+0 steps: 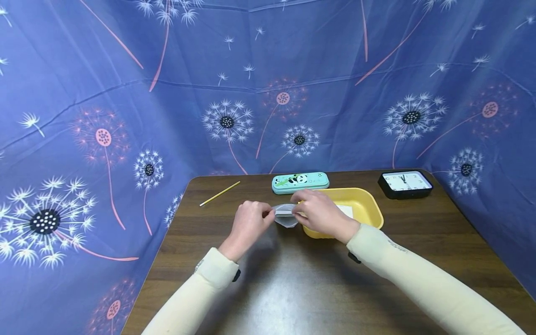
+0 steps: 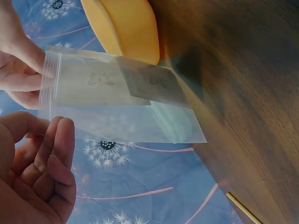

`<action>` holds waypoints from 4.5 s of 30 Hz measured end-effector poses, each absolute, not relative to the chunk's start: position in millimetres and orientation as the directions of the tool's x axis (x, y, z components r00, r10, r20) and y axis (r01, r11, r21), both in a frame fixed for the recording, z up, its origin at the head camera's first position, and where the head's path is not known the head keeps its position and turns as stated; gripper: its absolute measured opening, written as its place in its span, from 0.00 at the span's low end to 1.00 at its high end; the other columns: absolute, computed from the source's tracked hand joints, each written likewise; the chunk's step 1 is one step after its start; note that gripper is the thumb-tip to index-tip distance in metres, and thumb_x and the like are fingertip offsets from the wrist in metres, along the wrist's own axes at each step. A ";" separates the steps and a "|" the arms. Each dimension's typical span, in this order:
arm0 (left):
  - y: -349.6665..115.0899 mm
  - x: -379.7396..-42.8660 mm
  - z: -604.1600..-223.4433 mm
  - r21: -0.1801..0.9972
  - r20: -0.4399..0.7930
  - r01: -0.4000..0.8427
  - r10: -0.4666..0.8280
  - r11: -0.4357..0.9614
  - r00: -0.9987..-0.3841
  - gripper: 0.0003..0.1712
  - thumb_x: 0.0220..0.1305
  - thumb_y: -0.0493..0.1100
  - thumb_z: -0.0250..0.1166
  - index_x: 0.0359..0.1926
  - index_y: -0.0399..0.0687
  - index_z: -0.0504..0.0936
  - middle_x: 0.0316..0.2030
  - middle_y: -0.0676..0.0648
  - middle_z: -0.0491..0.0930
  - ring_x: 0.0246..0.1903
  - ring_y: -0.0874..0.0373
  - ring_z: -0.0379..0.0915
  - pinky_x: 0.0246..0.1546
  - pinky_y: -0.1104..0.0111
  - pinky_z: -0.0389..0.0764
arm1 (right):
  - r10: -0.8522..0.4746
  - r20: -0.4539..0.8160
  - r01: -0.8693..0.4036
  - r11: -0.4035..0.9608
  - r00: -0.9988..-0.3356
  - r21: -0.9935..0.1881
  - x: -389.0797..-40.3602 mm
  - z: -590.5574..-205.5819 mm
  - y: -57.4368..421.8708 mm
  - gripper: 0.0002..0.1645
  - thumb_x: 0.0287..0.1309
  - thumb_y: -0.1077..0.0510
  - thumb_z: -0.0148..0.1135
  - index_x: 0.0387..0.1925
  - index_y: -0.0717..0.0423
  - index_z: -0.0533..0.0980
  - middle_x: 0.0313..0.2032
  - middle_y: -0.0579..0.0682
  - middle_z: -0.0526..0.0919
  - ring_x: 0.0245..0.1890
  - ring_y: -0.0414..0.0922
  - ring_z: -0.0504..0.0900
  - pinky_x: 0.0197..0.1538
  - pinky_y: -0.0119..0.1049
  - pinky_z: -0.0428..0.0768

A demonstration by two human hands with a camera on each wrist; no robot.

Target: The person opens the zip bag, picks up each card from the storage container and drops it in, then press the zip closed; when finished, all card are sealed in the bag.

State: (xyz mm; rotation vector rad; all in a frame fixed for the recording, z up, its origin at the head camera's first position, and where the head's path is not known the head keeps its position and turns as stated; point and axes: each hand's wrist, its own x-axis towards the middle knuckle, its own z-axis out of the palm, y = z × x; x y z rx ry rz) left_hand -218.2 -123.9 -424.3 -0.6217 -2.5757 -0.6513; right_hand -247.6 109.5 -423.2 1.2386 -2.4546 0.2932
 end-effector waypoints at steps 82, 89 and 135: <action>-125.6 -217.4 -423.3 0.326 0.523 0.527 0.315 0.785 -0.792 0.17 0.57 0.37 0.68 0.15 0.58 0.79 0.10 0.63 0.64 0.14 0.65 0.61 0.19 0.67 0.64 | -0.517 0.269 -0.558 0.823 -0.812 -0.102 -288.7 -432.2 201.5 0.07 0.65 0.64 0.62 0.30 0.52 0.80 0.22 0.42 0.77 0.19 0.40 0.70 0.25 0.39 0.71; -125.6 -217.1 -423.6 0.332 0.512 0.524 0.317 0.784 -0.798 0.19 0.57 0.36 0.68 0.14 0.58 0.77 0.10 0.62 0.63 0.14 0.65 0.60 0.19 0.67 0.64 | -0.466 0.139 -0.481 0.870 -0.874 -0.112 -305.9 -466.7 227.6 0.07 0.65 0.64 0.64 0.29 0.53 0.81 0.22 0.44 0.79 0.21 0.41 0.71 0.27 0.40 0.73; -123.0 -215.8 -425.8 0.335 0.493 0.523 0.328 0.784 -0.806 0.18 0.58 0.35 0.67 0.15 0.58 0.77 0.10 0.61 0.62 0.14 0.67 0.57 0.19 0.70 0.61 | -0.399 -0.019 -0.396 0.913 -0.917 -0.096 -304.3 -490.4 252.6 0.33 0.53 0.49 0.82 0.54 0.64 0.82 0.47 0.62 0.77 0.41 0.54 0.81 0.45 0.56 0.82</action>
